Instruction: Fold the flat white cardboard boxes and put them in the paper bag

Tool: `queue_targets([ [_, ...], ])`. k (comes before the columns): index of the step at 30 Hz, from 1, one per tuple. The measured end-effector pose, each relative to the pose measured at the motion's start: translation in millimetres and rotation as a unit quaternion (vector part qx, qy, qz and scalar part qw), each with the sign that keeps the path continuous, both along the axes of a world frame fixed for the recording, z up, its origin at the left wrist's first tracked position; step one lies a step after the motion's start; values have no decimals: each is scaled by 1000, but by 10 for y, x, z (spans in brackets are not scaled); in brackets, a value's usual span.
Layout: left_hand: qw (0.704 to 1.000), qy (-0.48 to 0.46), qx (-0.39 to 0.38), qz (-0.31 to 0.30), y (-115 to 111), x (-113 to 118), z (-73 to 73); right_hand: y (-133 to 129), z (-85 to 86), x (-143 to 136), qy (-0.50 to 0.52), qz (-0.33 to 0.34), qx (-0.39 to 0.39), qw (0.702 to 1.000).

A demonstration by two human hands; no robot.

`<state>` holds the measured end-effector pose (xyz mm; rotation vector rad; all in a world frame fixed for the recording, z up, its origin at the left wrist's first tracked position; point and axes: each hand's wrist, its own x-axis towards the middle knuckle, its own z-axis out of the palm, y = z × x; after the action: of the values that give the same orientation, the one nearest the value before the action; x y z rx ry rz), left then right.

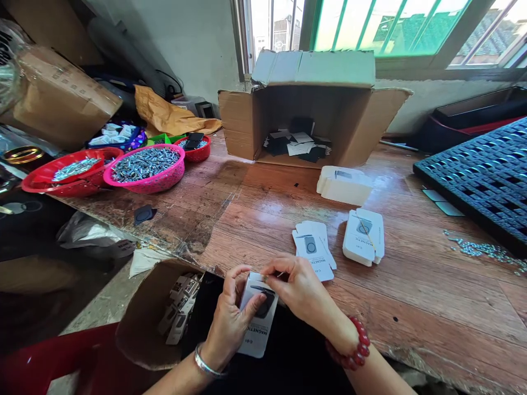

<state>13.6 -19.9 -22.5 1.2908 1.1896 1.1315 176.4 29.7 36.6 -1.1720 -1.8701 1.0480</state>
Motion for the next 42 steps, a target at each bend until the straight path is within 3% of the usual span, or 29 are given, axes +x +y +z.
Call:
queue_targets([
  [9,999,-21,-32,7,21,-39,1,-76,33,84,-20,77,-9,997],
  [14,998,-45,-38,10,87,-53,68,-78,-137,89,112,17,-153,982],
  [16,998,-55,-37,13,98,-49,91,-85,-194,77,158,-22,-178,971],
  [25,998,-34,-51,8,42,4,-32,-158,-246,60,108,-61,-120,985],
  [32,999,-6,-28,17,90,-47,0,-233,-299,-58,122,-128,-48,983],
  [37,997,-25,-65,-20,128,-187,29,-274,-357,-166,122,-121,-96,980],
  [42,999,-10,-50,7,156,-241,56,-299,-349,-286,120,-120,-76,983],
])
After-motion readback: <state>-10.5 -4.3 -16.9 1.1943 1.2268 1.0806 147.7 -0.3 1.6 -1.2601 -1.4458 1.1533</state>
